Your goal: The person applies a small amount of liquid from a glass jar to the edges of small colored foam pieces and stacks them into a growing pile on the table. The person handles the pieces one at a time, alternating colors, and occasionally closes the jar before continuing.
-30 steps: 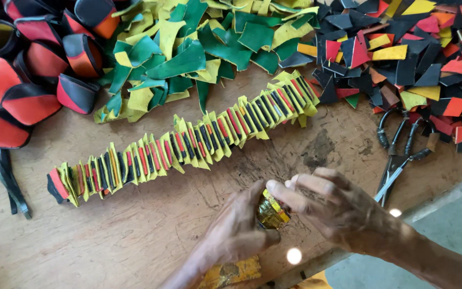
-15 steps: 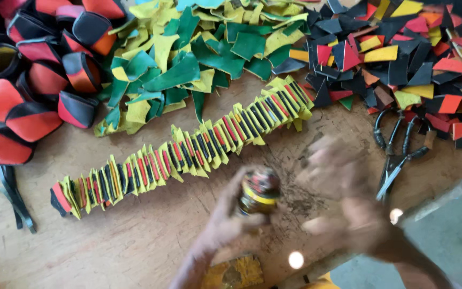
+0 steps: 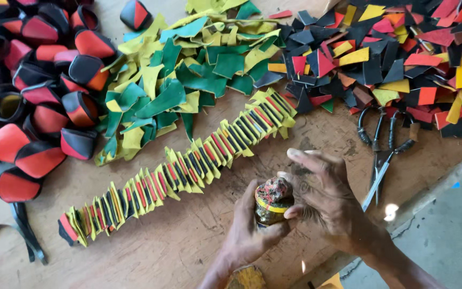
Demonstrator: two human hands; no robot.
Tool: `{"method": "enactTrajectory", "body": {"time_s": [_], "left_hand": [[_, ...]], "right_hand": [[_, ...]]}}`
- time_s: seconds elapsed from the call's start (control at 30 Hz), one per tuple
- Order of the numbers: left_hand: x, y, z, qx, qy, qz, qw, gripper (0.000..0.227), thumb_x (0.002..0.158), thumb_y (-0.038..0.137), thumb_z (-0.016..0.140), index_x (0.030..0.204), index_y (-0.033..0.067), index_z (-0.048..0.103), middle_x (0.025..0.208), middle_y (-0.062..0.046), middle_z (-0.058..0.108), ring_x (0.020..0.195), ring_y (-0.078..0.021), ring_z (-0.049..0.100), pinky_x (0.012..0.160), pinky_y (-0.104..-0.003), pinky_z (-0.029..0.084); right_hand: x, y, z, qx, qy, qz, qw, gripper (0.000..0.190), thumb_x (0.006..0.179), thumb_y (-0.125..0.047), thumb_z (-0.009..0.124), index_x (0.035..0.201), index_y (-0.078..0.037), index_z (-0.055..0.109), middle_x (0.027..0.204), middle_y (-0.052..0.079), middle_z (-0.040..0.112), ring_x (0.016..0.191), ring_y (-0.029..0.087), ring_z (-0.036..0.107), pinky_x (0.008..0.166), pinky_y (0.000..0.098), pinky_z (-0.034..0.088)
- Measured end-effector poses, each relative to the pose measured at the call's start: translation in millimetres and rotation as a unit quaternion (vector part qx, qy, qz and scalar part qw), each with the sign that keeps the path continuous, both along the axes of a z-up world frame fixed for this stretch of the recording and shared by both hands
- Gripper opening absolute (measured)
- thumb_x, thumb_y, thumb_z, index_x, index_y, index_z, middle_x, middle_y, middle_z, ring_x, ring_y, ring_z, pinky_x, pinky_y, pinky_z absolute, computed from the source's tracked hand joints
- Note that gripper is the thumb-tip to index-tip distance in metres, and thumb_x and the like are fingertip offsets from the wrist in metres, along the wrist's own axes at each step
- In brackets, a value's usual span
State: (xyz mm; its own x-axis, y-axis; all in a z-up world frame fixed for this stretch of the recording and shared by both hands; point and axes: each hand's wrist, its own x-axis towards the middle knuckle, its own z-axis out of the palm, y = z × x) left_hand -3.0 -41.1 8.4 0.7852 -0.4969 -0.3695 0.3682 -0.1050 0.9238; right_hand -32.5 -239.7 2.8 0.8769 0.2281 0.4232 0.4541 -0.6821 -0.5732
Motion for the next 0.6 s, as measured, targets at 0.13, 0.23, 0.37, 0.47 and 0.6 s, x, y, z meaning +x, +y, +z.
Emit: {"method": "enactTrajectory", "body": {"time_s": [0.13,0.23,0.37,0.47,0.6], "left_hand": [[-0.3,-4.0,8.4,0.059,-0.092,0.013,0.994,0.053,0.069,0.017,0.077,0.116,0.0026,0.056,0.099,-0.009,0.072,0.088,-0.0154,0.069,0.08,-0.031,0.058],[0.0,-7.5,13.5,0.097,-0.1,0.019,0.99,0.051,0.069,0.017,0.075,0.113,0.0018,0.054,0.094,-0.011,0.074,0.084,-0.0163,0.071,0.079,-0.032,0.059],[3.7,-9.3,20.1,0.187,-0.087,0.004,0.979,0.05,0.069,0.02,0.076,0.11,0.0024,0.053,0.088,-0.009,0.076,0.078,-0.0157,0.074,0.076,-0.032,0.059],[6.0,-13.0,20.9,0.231,-0.082,0.005,0.969,0.047,0.07,0.02,0.077,0.106,-0.0003,0.054,0.083,-0.013,0.076,0.073,-0.0177,0.073,0.071,-0.036,0.059],[8.5,-12.3,16.7,0.206,-0.044,0.009,0.978,0.055,0.07,0.019,0.076,0.116,0.0015,0.05,0.084,-0.013,0.076,0.07,-0.0168,0.071,0.066,-0.033,0.059]], "right_hand": [[-0.3,-2.5,-4.7,-0.05,-0.062,-0.004,0.997,0.052,0.067,-0.018,0.086,0.117,-0.007,0.074,0.152,0.004,0.045,0.131,0.03,0.04,0.107,0.0362,0.042],[-1.0,-4.8,-10.3,-0.06,-0.067,0.011,0.996,0.048,0.071,-0.014,0.085,0.117,-0.002,0.075,0.151,0.003,0.049,0.13,0.027,0.043,0.106,0.0315,0.045],[2.8,-7.0,-10.2,-0.095,-0.091,0.028,0.991,0.042,0.074,-0.018,0.083,0.111,-0.001,0.073,0.148,0.003,0.052,0.128,0.026,0.046,0.104,0.0347,0.047],[3.1,-3.9,-6.8,-0.125,-0.133,0.032,0.983,0.046,0.078,-0.015,0.082,0.119,0.004,0.071,0.147,0.005,0.052,0.127,0.026,0.048,0.103,0.035,0.049],[-0.1,-2.7,-8.6,-0.112,-0.13,0.05,0.984,0.048,0.081,-0.007,0.077,0.125,0.008,0.067,0.144,0.01,0.054,0.126,0.027,0.049,0.103,0.0394,0.048]]}}
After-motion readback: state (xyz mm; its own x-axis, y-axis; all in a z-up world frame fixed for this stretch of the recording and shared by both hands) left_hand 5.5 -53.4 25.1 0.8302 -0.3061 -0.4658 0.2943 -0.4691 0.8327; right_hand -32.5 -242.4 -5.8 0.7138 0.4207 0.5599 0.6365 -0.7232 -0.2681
